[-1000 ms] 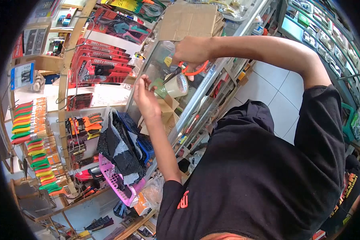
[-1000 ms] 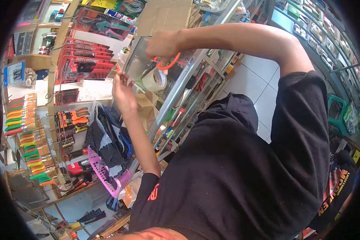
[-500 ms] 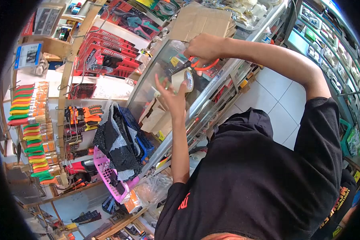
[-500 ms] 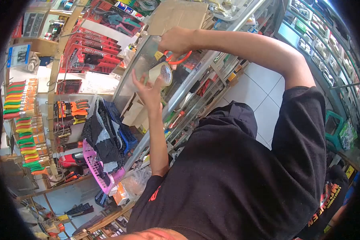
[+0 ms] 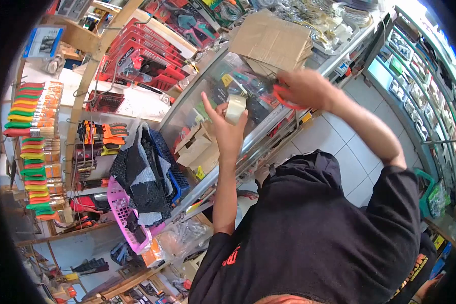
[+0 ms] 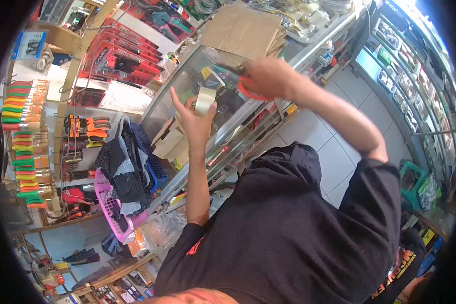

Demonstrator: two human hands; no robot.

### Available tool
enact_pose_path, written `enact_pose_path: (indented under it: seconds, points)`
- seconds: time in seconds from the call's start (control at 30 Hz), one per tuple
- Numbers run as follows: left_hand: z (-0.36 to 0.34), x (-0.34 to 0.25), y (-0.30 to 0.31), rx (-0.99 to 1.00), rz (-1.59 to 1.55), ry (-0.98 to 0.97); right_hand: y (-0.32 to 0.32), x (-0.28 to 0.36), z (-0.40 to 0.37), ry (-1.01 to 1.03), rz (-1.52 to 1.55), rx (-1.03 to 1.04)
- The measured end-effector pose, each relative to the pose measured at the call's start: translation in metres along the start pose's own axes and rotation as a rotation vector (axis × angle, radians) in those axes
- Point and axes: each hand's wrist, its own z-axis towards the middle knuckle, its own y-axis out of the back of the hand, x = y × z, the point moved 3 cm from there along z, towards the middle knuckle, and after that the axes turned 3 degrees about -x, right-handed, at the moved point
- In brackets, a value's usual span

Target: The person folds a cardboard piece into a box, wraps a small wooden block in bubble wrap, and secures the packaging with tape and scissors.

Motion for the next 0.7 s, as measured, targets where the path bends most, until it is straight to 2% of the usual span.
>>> enact_pose_path:
  seconds: [0.1,0.23,0.4,0.43,0.53,0.7]
  points:
    - [-0.007,-0.008,0.002,-0.021,-0.040,0.031,-0.055,-0.008,-0.027,-0.047,0.049,-0.017]
    - [-0.006,-0.001,-0.005,0.008,0.140,-0.062,-0.096,-0.014,-0.023,-0.087,0.035,-0.059]
    - [-0.005,0.036,-0.026,0.065,0.404,-0.301,-0.115,-0.023,-0.002,-0.017,-0.130,-0.300]
    - [-0.008,0.045,-0.029,0.067,0.377,-0.315,-0.115,-0.024,0.000,-0.005,-0.141,-0.340]
    - [-0.015,0.059,-0.034,0.123,0.443,-0.432,-0.118,-0.030,0.008,-0.094,-0.138,-0.194]
    - [-0.023,0.063,-0.033,0.078,0.409,-0.595,-0.121,-0.032,0.015,-0.111,-0.150,-0.289]
